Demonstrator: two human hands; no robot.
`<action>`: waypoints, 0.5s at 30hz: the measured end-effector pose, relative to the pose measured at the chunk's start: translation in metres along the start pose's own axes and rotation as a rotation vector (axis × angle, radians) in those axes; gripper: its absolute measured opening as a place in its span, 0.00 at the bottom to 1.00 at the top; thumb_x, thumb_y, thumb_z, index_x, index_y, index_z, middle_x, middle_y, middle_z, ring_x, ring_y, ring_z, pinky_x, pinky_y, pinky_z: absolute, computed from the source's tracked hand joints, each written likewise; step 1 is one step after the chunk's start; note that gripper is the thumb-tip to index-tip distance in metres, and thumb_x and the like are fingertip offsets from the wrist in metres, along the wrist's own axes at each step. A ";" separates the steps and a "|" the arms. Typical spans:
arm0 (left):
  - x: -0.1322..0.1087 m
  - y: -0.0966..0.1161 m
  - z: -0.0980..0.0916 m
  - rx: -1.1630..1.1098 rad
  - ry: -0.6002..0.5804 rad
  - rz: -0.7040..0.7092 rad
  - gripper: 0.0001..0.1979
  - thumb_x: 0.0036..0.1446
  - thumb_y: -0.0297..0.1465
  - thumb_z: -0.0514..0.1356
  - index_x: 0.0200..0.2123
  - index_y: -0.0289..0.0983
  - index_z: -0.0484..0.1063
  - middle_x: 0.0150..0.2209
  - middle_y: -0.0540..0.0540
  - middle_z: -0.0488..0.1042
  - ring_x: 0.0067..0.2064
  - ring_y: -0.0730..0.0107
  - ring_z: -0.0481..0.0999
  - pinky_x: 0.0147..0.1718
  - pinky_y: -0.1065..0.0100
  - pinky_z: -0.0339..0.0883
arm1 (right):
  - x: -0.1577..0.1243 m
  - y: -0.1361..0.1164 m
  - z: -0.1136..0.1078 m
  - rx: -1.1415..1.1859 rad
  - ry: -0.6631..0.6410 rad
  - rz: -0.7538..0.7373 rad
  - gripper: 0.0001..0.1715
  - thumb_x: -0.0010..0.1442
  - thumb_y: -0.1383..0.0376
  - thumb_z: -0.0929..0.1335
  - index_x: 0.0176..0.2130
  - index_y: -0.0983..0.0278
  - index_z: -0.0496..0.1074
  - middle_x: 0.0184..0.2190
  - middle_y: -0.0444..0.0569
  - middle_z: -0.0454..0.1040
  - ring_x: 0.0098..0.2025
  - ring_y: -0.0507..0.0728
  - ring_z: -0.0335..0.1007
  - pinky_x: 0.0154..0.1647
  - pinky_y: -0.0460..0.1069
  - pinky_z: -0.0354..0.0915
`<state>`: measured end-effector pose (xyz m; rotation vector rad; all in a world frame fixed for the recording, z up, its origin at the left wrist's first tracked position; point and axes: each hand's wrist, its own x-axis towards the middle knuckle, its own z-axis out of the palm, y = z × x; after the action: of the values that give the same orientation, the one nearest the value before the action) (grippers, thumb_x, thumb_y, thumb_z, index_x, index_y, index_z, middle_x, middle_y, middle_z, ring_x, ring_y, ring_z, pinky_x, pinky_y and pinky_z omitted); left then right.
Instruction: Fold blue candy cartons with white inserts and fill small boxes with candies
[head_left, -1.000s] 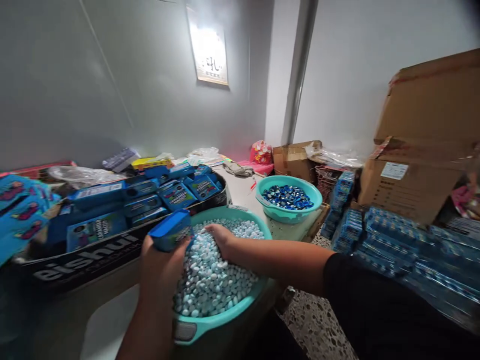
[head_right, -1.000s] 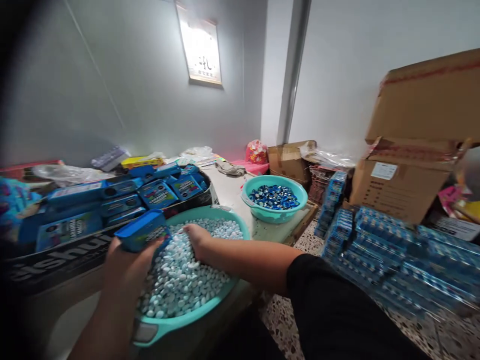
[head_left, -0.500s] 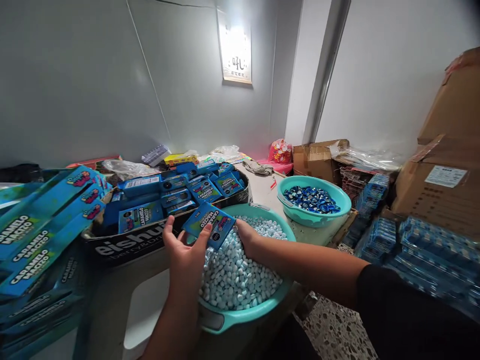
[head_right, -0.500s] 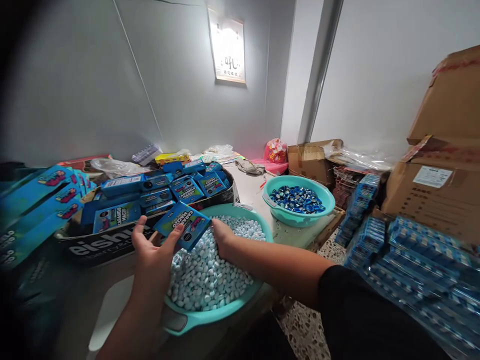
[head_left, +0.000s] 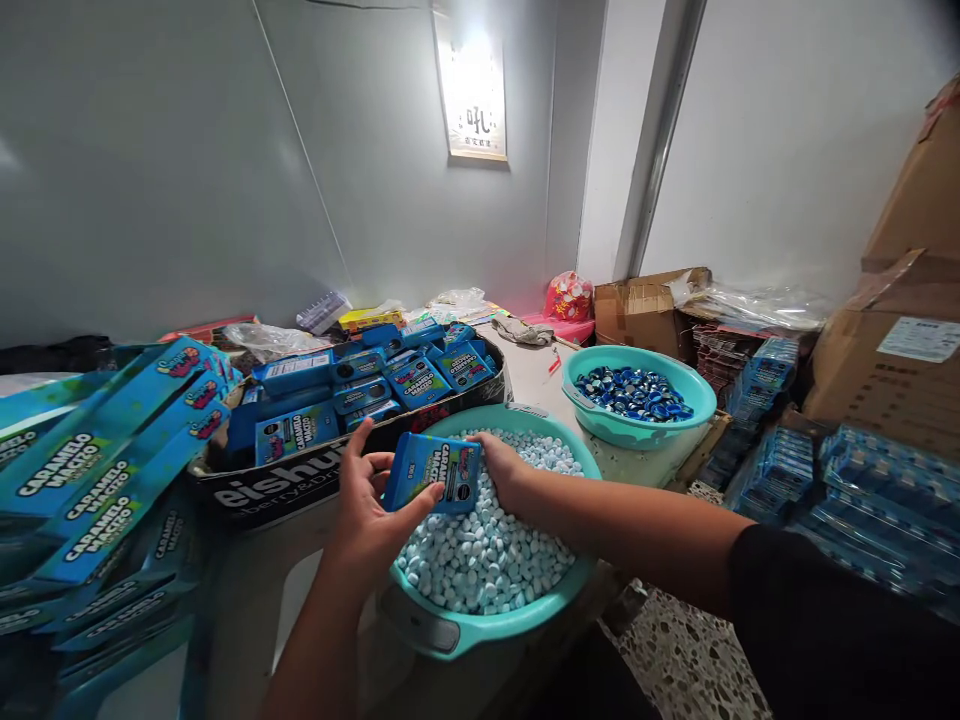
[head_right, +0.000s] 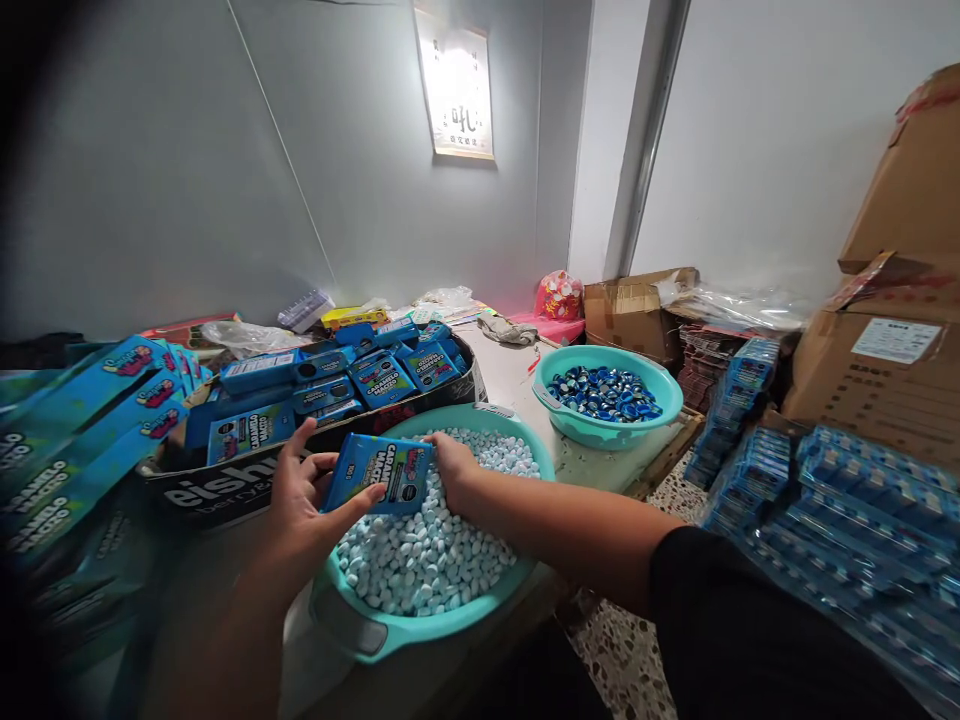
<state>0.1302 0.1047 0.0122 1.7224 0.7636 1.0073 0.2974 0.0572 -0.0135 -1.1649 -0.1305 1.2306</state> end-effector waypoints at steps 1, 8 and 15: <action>0.000 0.005 -0.005 0.015 -0.076 -0.036 0.46 0.38 0.41 0.74 0.61 0.46 0.59 0.45 0.46 0.69 0.43 0.60 0.77 0.38 0.61 0.75 | -0.001 0.000 0.001 0.002 -0.004 0.012 0.21 0.67 0.50 0.66 0.40 0.66 0.72 0.34 0.46 0.76 0.33 0.53 0.72 0.38 0.51 0.70; 0.006 0.037 -0.023 -0.042 0.039 -0.317 0.38 0.27 0.38 0.75 0.45 0.41 0.65 0.30 0.51 0.74 0.29 0.63 0.76 0.25 0.67 0.70 | -0.006 -0.004 0.002 0.036 -0.023 0.077 0.14 0.60 0.57 0.66 0.33 0.64 0.74 0.22 0.44 0.72 0.24 0.55 0.69 0.31 0.51 0.68; 0.015 0.023 0.013 -0.423 0.035 -0.328 0.38 0.31 0.32 0.74 0.51 0.42 0.70 0.43 0.47 0.78 0.40 0.62 0.79 0.32 0.70 0.71 | -0.013 -0.013 0.007 0.082 -0.035 0.069 0.16 0.60 0.57 0.61 0.34 0.62 0.74 0.20 0.44 0.71 0.22 0.56 0.69 0.31 0.52 0.68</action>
<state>0.1494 0.1040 0.0354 1.1766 0.7617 0.8962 0.2961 0.0524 0.0056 -1.0841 -0.0658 1.3062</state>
